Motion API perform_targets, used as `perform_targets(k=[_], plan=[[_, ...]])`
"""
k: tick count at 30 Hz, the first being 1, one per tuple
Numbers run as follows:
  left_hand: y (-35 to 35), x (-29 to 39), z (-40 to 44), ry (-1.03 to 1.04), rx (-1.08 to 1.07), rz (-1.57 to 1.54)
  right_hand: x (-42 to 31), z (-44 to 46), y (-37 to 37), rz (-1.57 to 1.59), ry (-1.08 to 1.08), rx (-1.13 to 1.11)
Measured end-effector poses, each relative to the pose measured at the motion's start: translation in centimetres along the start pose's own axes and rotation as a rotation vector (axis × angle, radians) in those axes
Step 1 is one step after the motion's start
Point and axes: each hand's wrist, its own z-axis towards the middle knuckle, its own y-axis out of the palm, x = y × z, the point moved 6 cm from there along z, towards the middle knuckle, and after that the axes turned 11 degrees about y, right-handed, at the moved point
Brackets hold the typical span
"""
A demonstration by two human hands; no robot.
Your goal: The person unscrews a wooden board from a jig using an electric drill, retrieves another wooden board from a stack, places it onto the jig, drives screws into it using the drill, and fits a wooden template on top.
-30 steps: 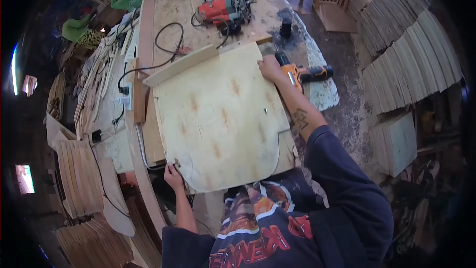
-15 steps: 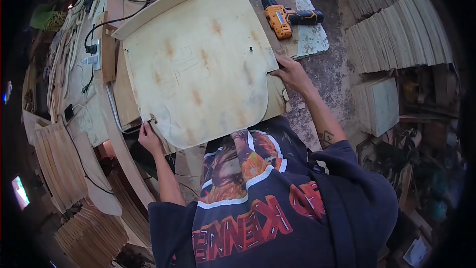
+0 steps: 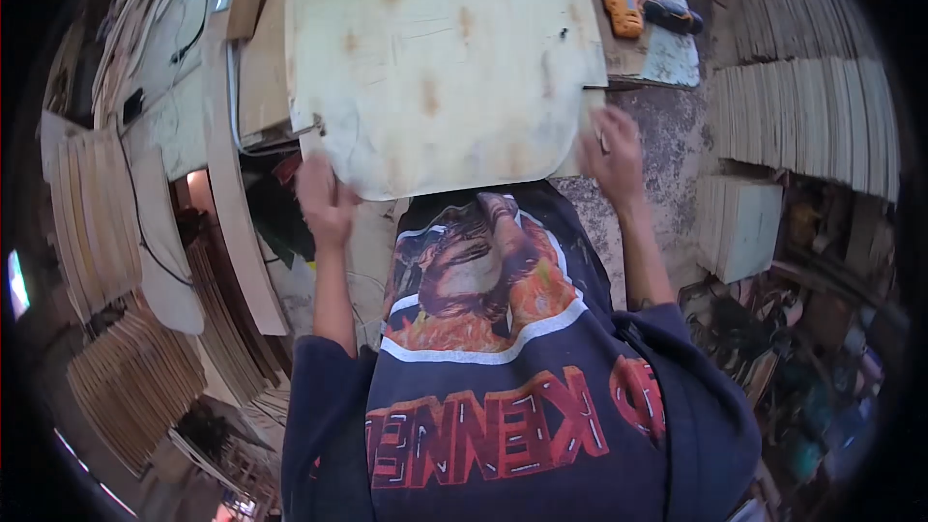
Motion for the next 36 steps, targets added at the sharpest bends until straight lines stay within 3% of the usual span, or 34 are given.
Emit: perform_targets(k=[2,6,16,19,25,26,28,29,30,32,33,35,36], plan=[[0.8,3.9,-0.8,0.154,-0.171,0.022,-2.1,-3.1,1.1,-0.045,-0.151,-0.203],[3.2,4.8,-0.2,0.173,-0.289,0.063,-3.6,-4.2,3.3,-0.137,-0.251,-0.210],[4.3,4.0,-1.0,0.138,-0.237,0.015,-3.6,-1.9,3.0,-0.264,-0.292,-0.287],[4.4,4.6,-0.5,0.148,-0.215,0.058,-6.5,4.2,3.2,-0.210,-0.357,-0.234],[4.8,4.0,-0.4,0.160,-0.150,0.004,-14.7,25.2,12.0,-0.117,-0.561,-0.107],[5.1,3.9,-0.6,0.142,-0.176,-0.015,-16.0,28.1,14.1,-0.190,-0.648,-0.051],[5.5,3.4,-0.6,0.107,-0.132,-0.025,-16.7,34.4,19.1,-0.454,-0.515,-0.217],[5.6,3.4,-0.7,0.124,-0.125,-0.050,-17.7,34.9,19.6,-0.428,-0.824,-0.131],[5.8,2.6,-1.0,0.025,-0.086,-0.031,-17.0,36.7,21.9,-0.610,-0.979,-0.143],[6.5,2.6,-0.9,0.137,-0.062,-0.104,-14.8,40.7,24.9,-0.475,-0.729,-0.340],[6.9,2.0,-1.0,0.065,-0.040,-0.105,-14.2,41.4,25.2,-0.573,-0.639,-0.216],[7.1,2.3,-1.2,0.125,-0.046,-0.184,-14.1,41.5,25.2,-0.569,-0.424,-0.471],[6.9,2.2,-1.6,0.106,-0.042,-0.196,-15.7,39.8,24.0,-0.653,-0.532,-0.373]])
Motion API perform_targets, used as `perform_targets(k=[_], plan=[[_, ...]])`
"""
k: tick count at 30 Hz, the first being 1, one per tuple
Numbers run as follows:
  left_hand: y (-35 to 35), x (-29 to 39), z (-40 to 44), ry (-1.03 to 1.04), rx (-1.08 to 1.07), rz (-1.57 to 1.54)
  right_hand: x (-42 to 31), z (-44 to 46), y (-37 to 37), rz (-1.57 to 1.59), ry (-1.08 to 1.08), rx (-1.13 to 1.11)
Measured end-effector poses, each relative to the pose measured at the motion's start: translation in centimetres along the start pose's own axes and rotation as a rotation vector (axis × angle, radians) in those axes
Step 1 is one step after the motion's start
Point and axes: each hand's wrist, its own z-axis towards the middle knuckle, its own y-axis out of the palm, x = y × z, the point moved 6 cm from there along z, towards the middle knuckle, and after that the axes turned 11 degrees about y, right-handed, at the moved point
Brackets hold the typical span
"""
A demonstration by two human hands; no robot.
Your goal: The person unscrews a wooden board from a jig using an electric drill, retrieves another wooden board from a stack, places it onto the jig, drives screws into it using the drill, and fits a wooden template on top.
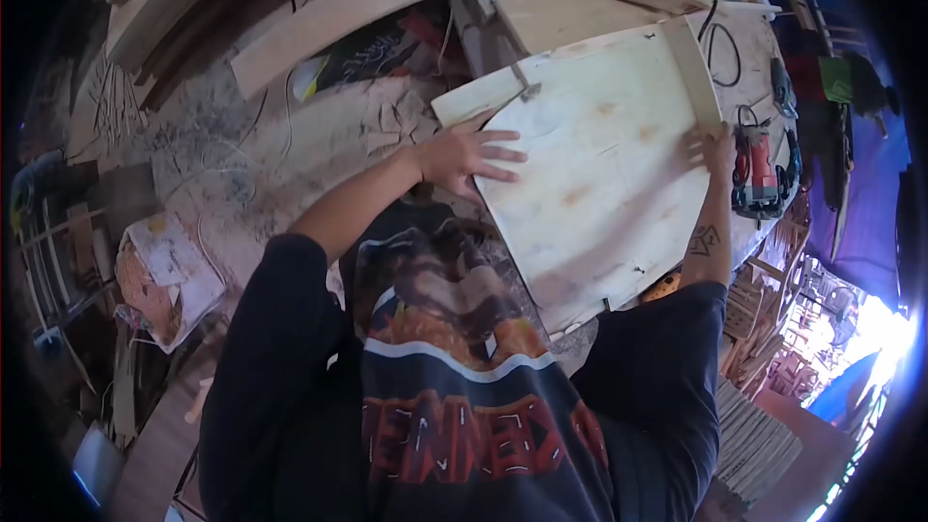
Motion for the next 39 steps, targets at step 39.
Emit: perform_targets(k=[39], plan=[[-0.3,0.4,0.5,0.063,-0.067,0.113,-10.1,-35.6,3.6,-0.042,-0.613,-0.183]])
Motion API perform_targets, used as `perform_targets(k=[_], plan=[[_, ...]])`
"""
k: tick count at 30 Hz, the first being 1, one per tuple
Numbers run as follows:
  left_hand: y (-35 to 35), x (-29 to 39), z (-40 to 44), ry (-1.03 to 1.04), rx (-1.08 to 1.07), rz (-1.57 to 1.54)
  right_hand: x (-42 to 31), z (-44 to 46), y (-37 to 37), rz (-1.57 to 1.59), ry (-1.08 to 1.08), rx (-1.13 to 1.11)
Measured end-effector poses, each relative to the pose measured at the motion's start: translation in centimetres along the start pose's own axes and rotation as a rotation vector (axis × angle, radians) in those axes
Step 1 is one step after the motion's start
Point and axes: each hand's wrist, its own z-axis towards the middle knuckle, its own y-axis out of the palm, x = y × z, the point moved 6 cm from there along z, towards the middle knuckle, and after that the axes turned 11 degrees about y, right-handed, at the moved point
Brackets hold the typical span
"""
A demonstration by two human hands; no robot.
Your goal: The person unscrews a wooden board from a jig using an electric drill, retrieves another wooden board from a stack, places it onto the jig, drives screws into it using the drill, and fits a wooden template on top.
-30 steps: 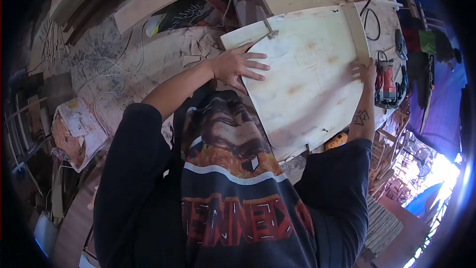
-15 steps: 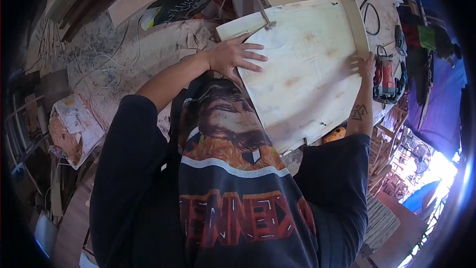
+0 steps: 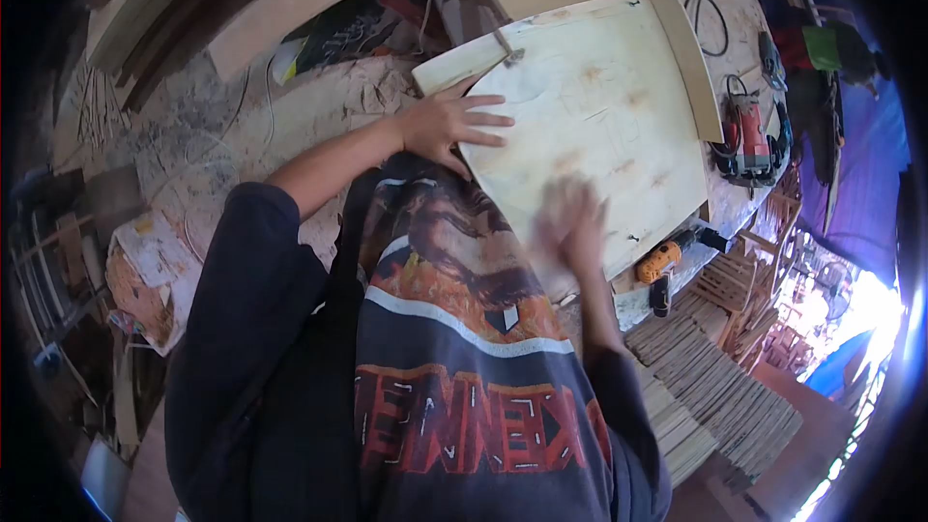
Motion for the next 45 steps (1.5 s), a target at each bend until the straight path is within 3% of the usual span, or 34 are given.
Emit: perform_targets(k=[1,4,6,7,9,11,15,18,19,21,23,26,28,31,33,38,42,45], plan=[[0.2,-0.1,-0.1,-0.017,0.006,-0.016,-3.0,-3.0,-0.8,0.191,0.083,-0.093],[0.5,0.4,-0.2,-0.042,-0.052,0.088,-3.8,-7.1,1.5,0.189,0.270,0.096],[-0.7,2.0,-0.5,-0.029,-0.044,0.092,-5.4,-8.7,0.3,0.182,0.235,0.078],[-0.7,2.1,-0.5,-0.023,-0.062,0.096,-5.0,-9.2,-0.1,0.189,0.343,0.114],[-0.3,2.0,-0.3,-0.015,-0.106,0.108,-5.2,-9.0,-0.1,0.203,0.245,0.090],[-0.5,2.0,0.0,0.077,-0.102,0.081,-4.9,-9.0,-0.5,0.253,0.337,0.125],[-2.7,3.0,0.3,0.033,-0.157,0.183,-6.2,-9.1,-1.9,0.251,0.272,0.110],[-4.1,3.7,1.3,-0.032,-0.155,0.175,-4.6,-9.3,-3.6,0.599,0.227,0.250],[-4.3,3.3,2.0,-0.067,-0.152,0.128,-3.1,-9.1,-4.6,0.583,0.204,0.277],[-3.3,2.3,5.2,-0.062,-0.062,0.137,1.2,-8.9,-6.2,0.621,0.334,0.459],[-0.8,1.3,9.8,-0.090,0.059,0.154,6.6,-7.7,-7.6,0.706,0.521,0.489],[4.4,0.7,18.5,-0.144,0.117,0.077,16.0,-5.7,-10.3,0.619,0.507,0.709],[6.8,-0.2,21.2,-0.353,0.137,0.200,21.8,-2.8,-10.7,0.567,0.554,0.740],[8.1,0.3,22.0,-0.426,0.075,0.261,28.6,2.2,-12.4,0.477,0.616,0.747],[8.7,-0.6,21.5,-0.470,0.044,0.297,33.0,8.9,-12.6,0.275,0.658,0.369],[8.1,0.2,22.3,-0.457,-0.018,0.321,36.5,18.0,-7.4,-0.078,0.568,0.228],[8.4,-0.1,22.2,-0.486,-0.057,0.303,36.5,20.2,-6.9,-0.054,0.560,-0.005],[8.2,0.0,22.3,-0.491,-0.058,0.298,36.4,20.5,-8.5,-0.011,0.516,0.084]])
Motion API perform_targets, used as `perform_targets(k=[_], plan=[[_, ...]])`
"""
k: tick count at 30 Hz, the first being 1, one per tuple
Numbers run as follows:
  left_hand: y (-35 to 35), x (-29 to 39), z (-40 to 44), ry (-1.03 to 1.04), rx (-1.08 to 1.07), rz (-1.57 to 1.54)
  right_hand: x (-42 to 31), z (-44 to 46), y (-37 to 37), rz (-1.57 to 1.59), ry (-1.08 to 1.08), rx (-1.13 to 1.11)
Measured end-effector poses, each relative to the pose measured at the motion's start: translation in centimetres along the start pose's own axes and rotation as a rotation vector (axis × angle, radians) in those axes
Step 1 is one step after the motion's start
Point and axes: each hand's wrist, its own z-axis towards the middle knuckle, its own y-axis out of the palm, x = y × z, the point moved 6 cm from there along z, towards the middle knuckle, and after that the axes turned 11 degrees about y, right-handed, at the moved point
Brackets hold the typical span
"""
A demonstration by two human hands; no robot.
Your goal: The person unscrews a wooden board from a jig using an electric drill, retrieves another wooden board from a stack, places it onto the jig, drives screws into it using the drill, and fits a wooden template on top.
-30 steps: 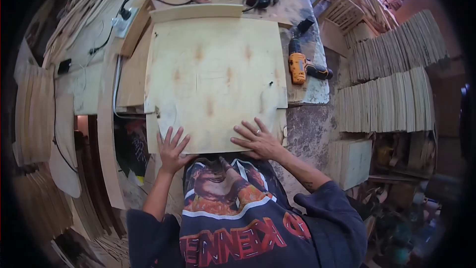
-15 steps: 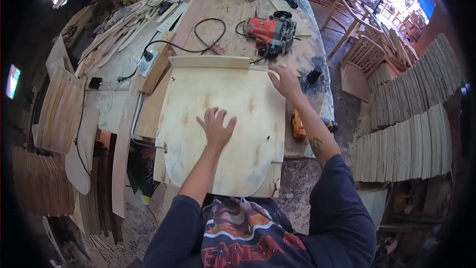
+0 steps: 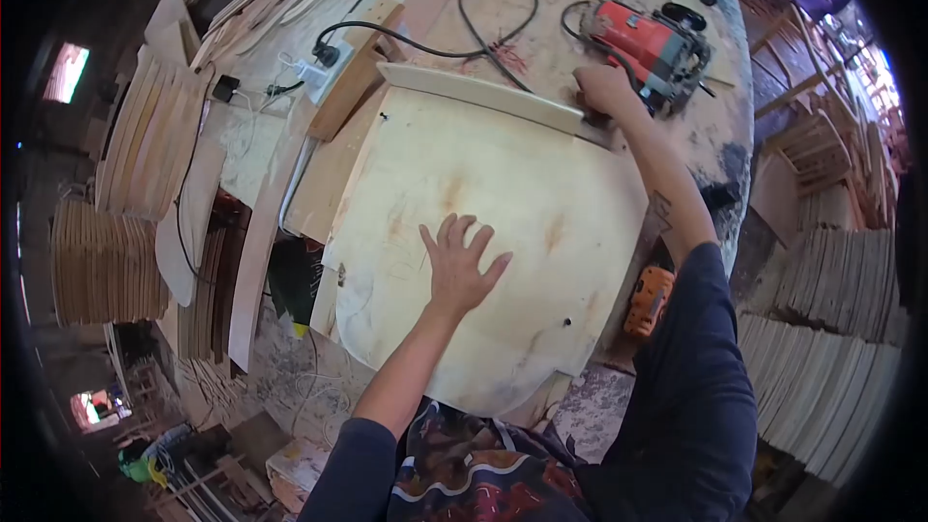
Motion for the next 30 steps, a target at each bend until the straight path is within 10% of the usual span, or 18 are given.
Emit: perform_targets(k=[4,8,16,30], plan=[[-0.1,0.0,-0.1,-0.015,-0.016,-0.001,-3.1,1.9,-3.8,0.601,-0.319,-0.094],[0.0,0.1,0.2,-0.005,-0.023,-0.004,-7.6,1.4,-2.4,0.469,-0.332,-0.655],[0.0,-0.1,0.0,-0.003,0.000,-0.002,-10.8,4.0,-1.3,0.262,-0.398,-0.653],[-0.1,-0.1,0.1,-0.003,-0.004,-0.047,-8.4,2.8,1.1,0.824,-0.212,-0.958]])
